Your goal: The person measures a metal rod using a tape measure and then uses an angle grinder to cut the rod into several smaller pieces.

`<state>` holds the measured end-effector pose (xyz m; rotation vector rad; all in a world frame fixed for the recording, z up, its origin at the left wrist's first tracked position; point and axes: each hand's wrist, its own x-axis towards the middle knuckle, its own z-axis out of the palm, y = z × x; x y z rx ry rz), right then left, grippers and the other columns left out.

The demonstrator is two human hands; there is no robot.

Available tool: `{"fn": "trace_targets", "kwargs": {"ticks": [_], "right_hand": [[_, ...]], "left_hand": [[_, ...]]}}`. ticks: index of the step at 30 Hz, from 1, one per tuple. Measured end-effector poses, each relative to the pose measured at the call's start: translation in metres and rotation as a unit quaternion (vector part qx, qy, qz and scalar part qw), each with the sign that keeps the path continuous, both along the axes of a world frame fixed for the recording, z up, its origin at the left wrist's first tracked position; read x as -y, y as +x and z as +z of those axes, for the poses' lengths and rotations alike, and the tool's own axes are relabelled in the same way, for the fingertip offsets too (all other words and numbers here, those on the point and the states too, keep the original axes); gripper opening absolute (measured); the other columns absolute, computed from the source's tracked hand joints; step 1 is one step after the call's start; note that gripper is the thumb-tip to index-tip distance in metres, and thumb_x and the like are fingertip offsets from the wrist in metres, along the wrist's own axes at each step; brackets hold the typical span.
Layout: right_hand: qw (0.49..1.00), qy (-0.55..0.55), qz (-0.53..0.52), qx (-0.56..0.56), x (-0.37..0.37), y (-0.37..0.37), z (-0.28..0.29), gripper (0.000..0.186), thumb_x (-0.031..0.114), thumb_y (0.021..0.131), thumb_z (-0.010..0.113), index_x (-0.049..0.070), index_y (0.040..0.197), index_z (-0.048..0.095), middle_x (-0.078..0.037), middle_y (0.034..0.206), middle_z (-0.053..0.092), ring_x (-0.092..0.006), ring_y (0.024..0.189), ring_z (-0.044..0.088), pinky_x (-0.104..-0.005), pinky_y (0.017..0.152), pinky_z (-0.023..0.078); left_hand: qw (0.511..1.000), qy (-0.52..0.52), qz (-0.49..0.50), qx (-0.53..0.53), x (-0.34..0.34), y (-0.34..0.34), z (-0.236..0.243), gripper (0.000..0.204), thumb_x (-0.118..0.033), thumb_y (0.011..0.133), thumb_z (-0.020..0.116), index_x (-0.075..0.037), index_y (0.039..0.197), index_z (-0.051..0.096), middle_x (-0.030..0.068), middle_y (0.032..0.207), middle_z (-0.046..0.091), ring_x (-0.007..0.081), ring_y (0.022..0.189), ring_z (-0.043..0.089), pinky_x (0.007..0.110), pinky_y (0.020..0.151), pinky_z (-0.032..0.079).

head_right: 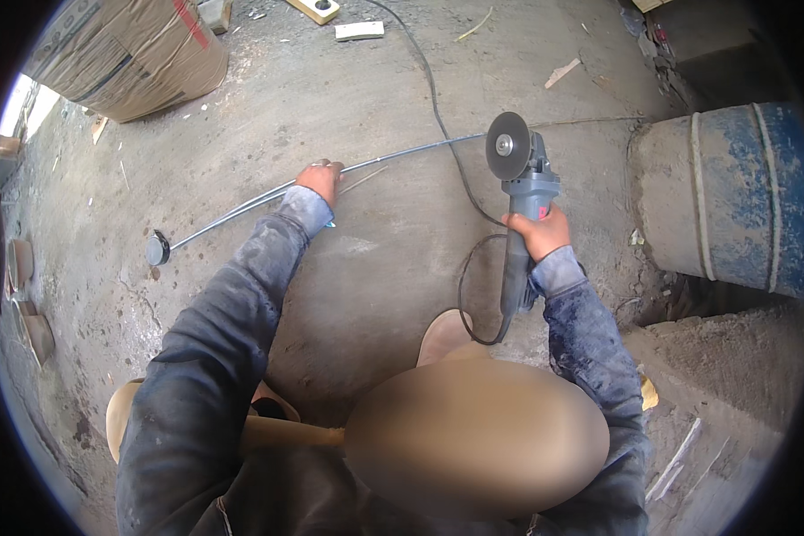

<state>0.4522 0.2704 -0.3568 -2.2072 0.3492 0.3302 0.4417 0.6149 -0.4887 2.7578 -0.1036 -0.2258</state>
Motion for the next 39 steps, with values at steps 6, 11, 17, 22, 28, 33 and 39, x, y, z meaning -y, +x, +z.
{"fn": "trace_targets", "kwargs": {"ticks": [6,11,17,22,28,33,39], "right_hand": [[0.988,-0.121,0.089,0.022,0.006,-0.002,0.011,0.047,0.022,0.058,0.077,-0.002,0.094,0.058,-0.012,0.084,0.065,-0.0205,0.076,0.062,-0.0323,0.071,0.049],[0.989,-0.094,0.113,-0.013,0.002,-0.009,0.001,0.052,0.024,0.056,0.077,-0.002,0.097,0.058,-0.014,0.088,0.065,-0.0237,0.080,0.063,-0.0338,0.075,0.049],[0.982,-0.125,0.135,-0.029,0.000,-0.014,-0.006,0.050,0.023,0.056,0.077,-0.002,0.097,0.058,-0.015,0.087,0.065,-0.0242,0.080,0.063,-0.0337,0.075,0.049],[0.982,-0.111,0.149,-0.030,-0.006,-0.015,-0.010,0.049,0.022,0.056,0.076,-0.001,0.096,0.058,-0.014,0.087,0.065,-0.0241,0.079,0.063,-0.0335,0.074,0.049],[0.983,-0.120,0.137,-0.037,-0.011,-0.014,-0.008,0.049,0.022,0.057,0.076,-0.001,0.096,0.058,-0.014,0.087,0.065,-0.0239,0.080,0.063,-0.0333,0.074,0.049],[0.982,-0.123,0.143,-0.030,-0.012,-0.015,-0.008,0.048,0.022,0.057,0.075,-0.001,0.095,0.059,-0.014,0.087,0.065,-0.0237,0.079,0.063,-0.0332,0.074,0.049],[0.982,-0.127,0.139,-0.030,-0.010,-0.013,-0.015,0.049,0.022,0.056,0.076,-0.002,0.095,0.059,-0.014,0.086,0.065,-0.0238,0.077,0.063,-0.0334,0.073,0.050]], "left_hand": [[0.996,-0.076,-0.036,-0.005,0.065,0.014,0.035,0.020,-0.022,0.085,0.053,-0.003,0.088,0.061,0.0197,0.086,0.062,0.0364,0.085,0.060,0.044,0.074,0.047],[0.987,-0.132,-0.031,-0.088,0.083,0.009,0.034,0.024,-0.026,0.086,0.054,-0.003,0.084,0.063,0.0194,0.084,0.063,0.0372,0.083,0.060,0.045,0.074,0.047],[0.983,-0.146,-0.022,-0.108,0.093,0.002,0.035,0.029,-0.031,0.086,0.054,-0.004,0.085,0.065,0.0196,0.082,0.062,0.0373,0.080,0.060,0.045,0.073,0.047],[0.977,-0.148,-0.011,-0.150,0.094,0.006,0.047,0.031,-0.031,0.087,0.052,-0.004,0.086,0.066,0.0189,0.083,0.063,0.0373,0.080,0.060,0.045,0.074,0.047],[0.981,-0.132,-0.015,-0.145,0.096,0.005,0.055,0.030,-0.031,0.088,0.052,-0.005,0.087,0.066,0.0189,0.081,0.064,0.0366,0.080,0.061,0.044,0.074,0.048],[0.980,-0.139,-0.010,-0.140,0.096,0.004,0.058,0.029,-0.030,0.088,0.052,-0.005,0.088,0.066,0.0184,0.081,0.064,0.0358,0.080,0.062,0.044,0.075,0.048],[0.979,-0.133,-0.011,-0.153,0.099,0.004,0.058,0.028,-0.029,0.088,0.051,-0.005,0.088,0.066,0.0179,0.081,0.064,0.0353,0.079,0.062,0.044,0.074,0.048]]}}
